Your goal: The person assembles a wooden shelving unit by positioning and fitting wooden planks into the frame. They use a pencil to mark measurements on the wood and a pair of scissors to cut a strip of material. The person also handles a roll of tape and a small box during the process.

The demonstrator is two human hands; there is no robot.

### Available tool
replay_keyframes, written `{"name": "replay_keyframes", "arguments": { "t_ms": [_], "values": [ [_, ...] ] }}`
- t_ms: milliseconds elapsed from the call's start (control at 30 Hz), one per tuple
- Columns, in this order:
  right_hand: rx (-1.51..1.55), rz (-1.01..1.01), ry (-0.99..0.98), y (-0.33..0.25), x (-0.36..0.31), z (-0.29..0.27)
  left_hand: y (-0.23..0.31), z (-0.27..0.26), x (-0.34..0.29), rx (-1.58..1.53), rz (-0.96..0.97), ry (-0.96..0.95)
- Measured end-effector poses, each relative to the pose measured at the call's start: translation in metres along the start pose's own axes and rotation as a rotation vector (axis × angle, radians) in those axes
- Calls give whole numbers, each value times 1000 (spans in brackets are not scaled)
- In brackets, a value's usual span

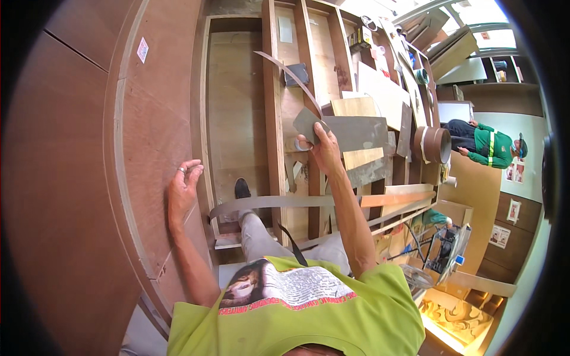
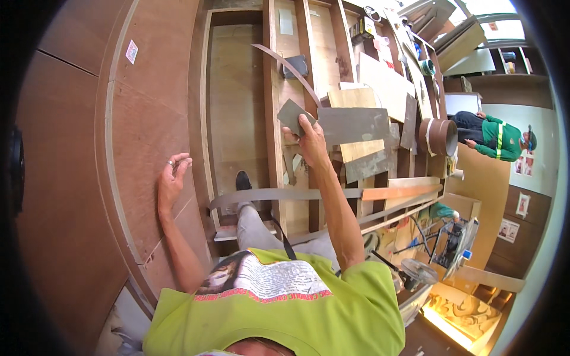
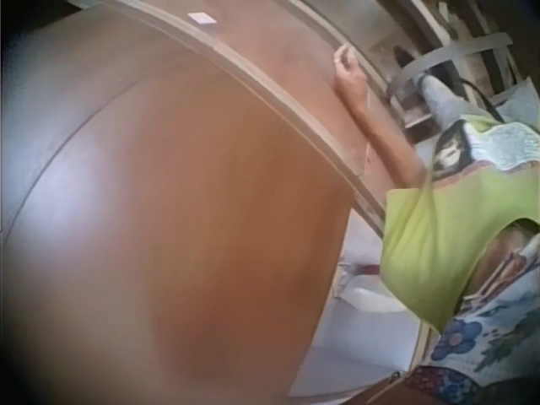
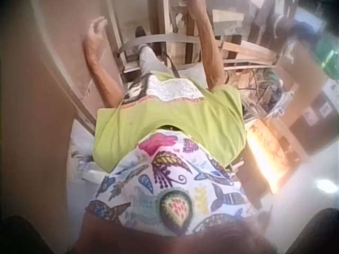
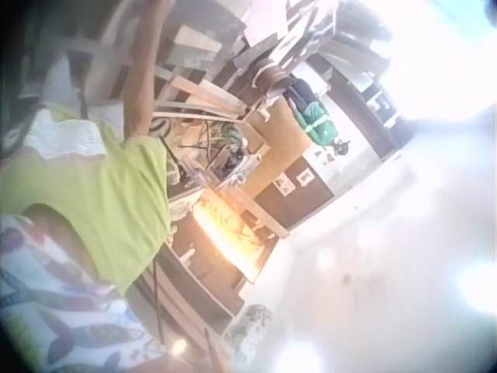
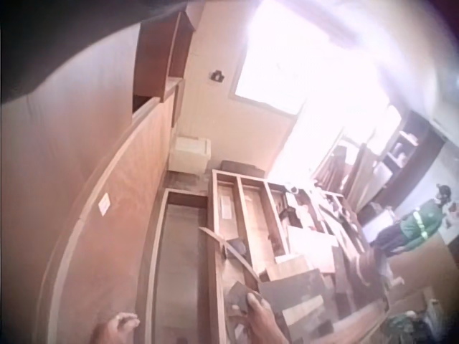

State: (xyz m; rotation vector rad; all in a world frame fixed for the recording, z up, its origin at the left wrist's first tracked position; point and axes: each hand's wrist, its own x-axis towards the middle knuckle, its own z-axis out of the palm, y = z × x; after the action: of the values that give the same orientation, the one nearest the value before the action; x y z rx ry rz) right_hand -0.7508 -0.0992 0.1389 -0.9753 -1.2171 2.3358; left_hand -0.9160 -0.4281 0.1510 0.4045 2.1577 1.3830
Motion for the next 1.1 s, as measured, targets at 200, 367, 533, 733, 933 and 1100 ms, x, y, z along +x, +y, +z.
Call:
{"name": "replay_keyframes", "arguments": {
  "t_ms": [200,367,533,733,933,1100],
  "values": [
    [96,23,-26,29,-10,19,-3,-12,-11,161,64,80],
    [131,54,-86,25,-28,45,8,-12,-7,-150,-12,53],
    [102,23,-230,-2,-49,87,60,-2,1,-249,138,-25],
    [-232,-131,-347,-19,-47,135,114,46,18,-517,132,-179],
    [-290,-86,-500,-20,-1,148,102,41,43,-754,-48,-162],
    [-292,83,-610,-5,86,157,79,39,108,-906,-224,-111]
  ]
}}
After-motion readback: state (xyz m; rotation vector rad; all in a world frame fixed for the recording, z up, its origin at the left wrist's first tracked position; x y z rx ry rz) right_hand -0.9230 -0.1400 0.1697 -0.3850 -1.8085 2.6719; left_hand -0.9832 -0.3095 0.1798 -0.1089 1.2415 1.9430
